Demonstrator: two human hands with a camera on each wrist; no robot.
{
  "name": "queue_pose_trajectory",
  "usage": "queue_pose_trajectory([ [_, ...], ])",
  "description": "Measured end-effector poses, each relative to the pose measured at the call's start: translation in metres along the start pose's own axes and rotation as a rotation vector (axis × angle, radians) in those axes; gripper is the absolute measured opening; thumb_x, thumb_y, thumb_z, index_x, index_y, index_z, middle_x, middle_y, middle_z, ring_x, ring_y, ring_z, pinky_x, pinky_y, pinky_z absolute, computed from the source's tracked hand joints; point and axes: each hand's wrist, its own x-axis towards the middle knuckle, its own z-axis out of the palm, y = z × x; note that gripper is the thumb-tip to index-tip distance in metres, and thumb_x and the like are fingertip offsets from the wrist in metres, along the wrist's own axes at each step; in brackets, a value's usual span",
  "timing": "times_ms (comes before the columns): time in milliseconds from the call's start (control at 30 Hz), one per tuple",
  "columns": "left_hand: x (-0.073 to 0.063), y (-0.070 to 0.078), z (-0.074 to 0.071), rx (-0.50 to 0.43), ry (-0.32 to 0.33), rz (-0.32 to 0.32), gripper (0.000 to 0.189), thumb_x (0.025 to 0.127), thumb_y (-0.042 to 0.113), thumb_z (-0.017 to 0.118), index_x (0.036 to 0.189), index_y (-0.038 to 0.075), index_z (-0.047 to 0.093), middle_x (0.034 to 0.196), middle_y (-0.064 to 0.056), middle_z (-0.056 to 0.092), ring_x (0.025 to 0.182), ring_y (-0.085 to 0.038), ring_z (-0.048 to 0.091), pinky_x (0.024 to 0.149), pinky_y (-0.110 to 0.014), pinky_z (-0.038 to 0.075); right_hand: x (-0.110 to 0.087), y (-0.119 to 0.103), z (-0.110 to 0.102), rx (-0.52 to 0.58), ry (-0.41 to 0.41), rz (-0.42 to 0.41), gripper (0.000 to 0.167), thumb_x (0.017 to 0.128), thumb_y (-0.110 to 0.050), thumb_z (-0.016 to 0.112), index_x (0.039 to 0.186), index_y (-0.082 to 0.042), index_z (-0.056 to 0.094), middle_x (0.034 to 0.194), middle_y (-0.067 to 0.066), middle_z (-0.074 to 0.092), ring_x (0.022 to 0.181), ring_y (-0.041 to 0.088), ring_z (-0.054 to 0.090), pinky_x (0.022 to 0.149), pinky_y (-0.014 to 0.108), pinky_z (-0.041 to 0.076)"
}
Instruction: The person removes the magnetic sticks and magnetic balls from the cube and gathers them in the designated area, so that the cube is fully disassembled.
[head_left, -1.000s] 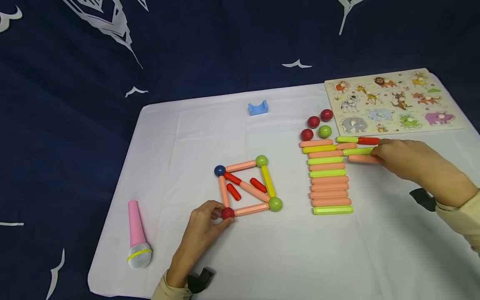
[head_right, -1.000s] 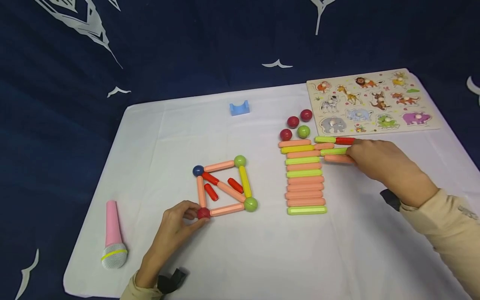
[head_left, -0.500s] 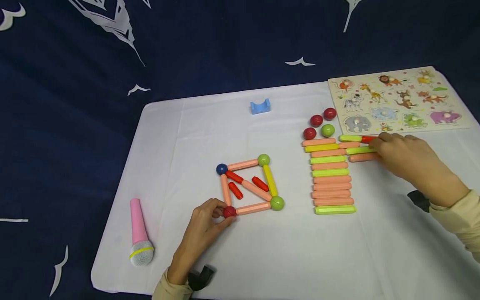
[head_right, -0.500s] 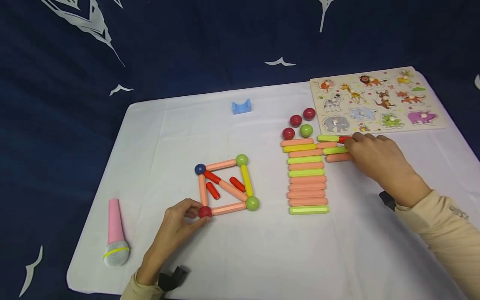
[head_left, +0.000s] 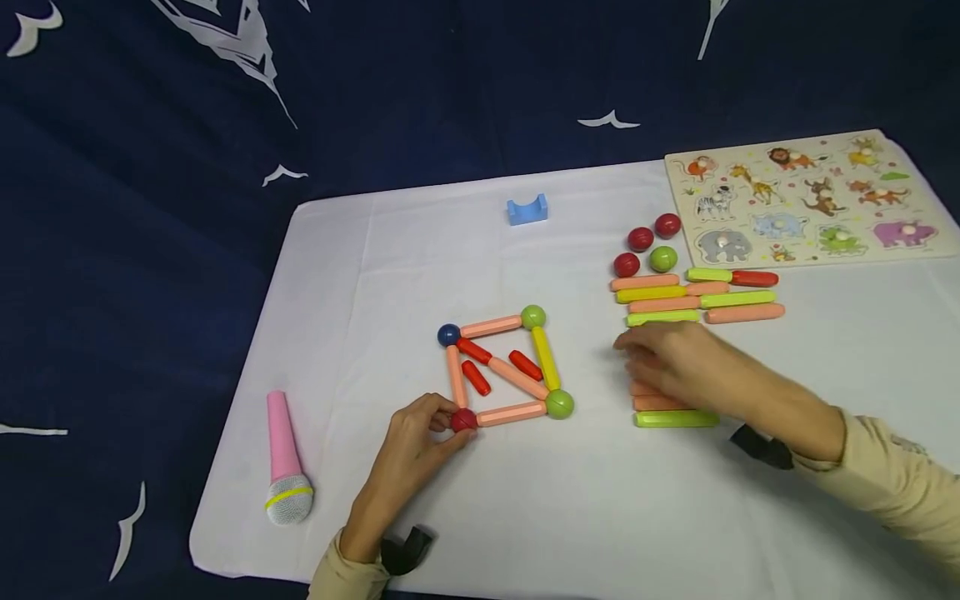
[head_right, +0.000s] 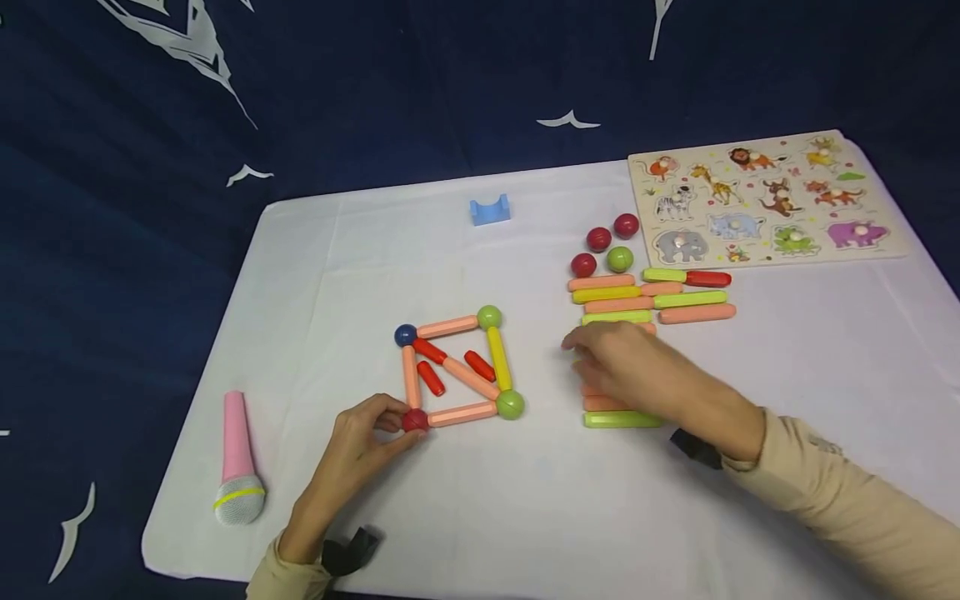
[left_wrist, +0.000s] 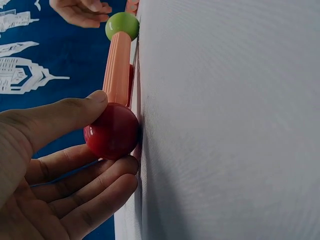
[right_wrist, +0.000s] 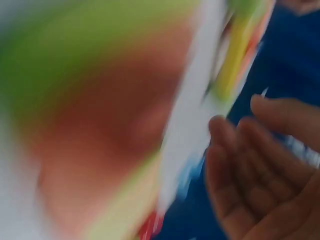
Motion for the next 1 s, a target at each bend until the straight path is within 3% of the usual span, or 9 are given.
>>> queue_pose_trajectory([
  [133,0.0,-0.001,0.001,0.0,0.004,0.01,0.029,0.07,0.007,0.089,0.09,0.005,0.069,0.086,-0.001,0.068,0.073,-0.013,0.067,0.067,-0.025,0.059,0.003,-0.033,0.034,0.152,-0.04,-0.004,0.033,0.083,-0.007,0.078,0.113,0.002,0.068,0.102,0.008,0.072,0.084,0.015,0.068,0.073,0.032,0.059],
  [333,0.001,-0.001,0.001,-0.019,0.003,0.012,0.027,0.069,0.003,0.089,0.087,0.003,0.069,0.085,-0.003,0.069,0.072,-0.015,0.067,0.066,-0.026,0.059,0.006,-0.055,0.068,0.119,0.02,-0.002,0.042,0.078,-0.012,0.085,0.113,0.001,0.065,0.094,0.003,0.07,0.081,0.012,0.066,0.071,0.028,0.059],
  [533,0.0,-0.001,0.001,-0.028,0.005,0.011,0.026,0.069,0.003,0.089,0.086,0.003,0.069,0.084,-0.002,0.068,0.072,-0.014,0.067,0.066,-0.025,0.059,0.01,-0.059,0.075,0.073,0.057,0.007,0.034,0.078,-0.015,0.084,0.103,-0.004,0.063,0.082,-0.003,0.06,0.07,0.009,0.053,0.061,0.022,0.051],
  [833,0.001,0.002,0.0,-0.024,-0.003,0.011,0.025,0.07,0.003,0.088,0.085,0.003,0.069,0.083,-0.002,0.067,0.073,-0.014,0.067,0.066,-0.025,0.059,0.012,-0.057,0.078,0.018,0.078,-0.093,0.027,0.079,-0.012,0.082,0.104,-0.01,0.071,0.085,-0.001,0.06,0.069,0.01,0.052,0.056,0.019,0.048],
  [1000,0.001,0.003,0.001,-0.011,-0.007,0.001,0.025,0.07,0.004,0.088,0.085,0.003,0.069,0.082,-0.002,0.067,0.073,-0.014,0.066,0.066,-0.026,0.059,0.012,-0.056,0.08,0.026,0.066,-0.096,0.023,0.08,-0.011,0.08,0.102,-0.011,0.074,0.085,0.001,0.059,0.069,0.011,0.053,0.055,0.018,0.048],
])
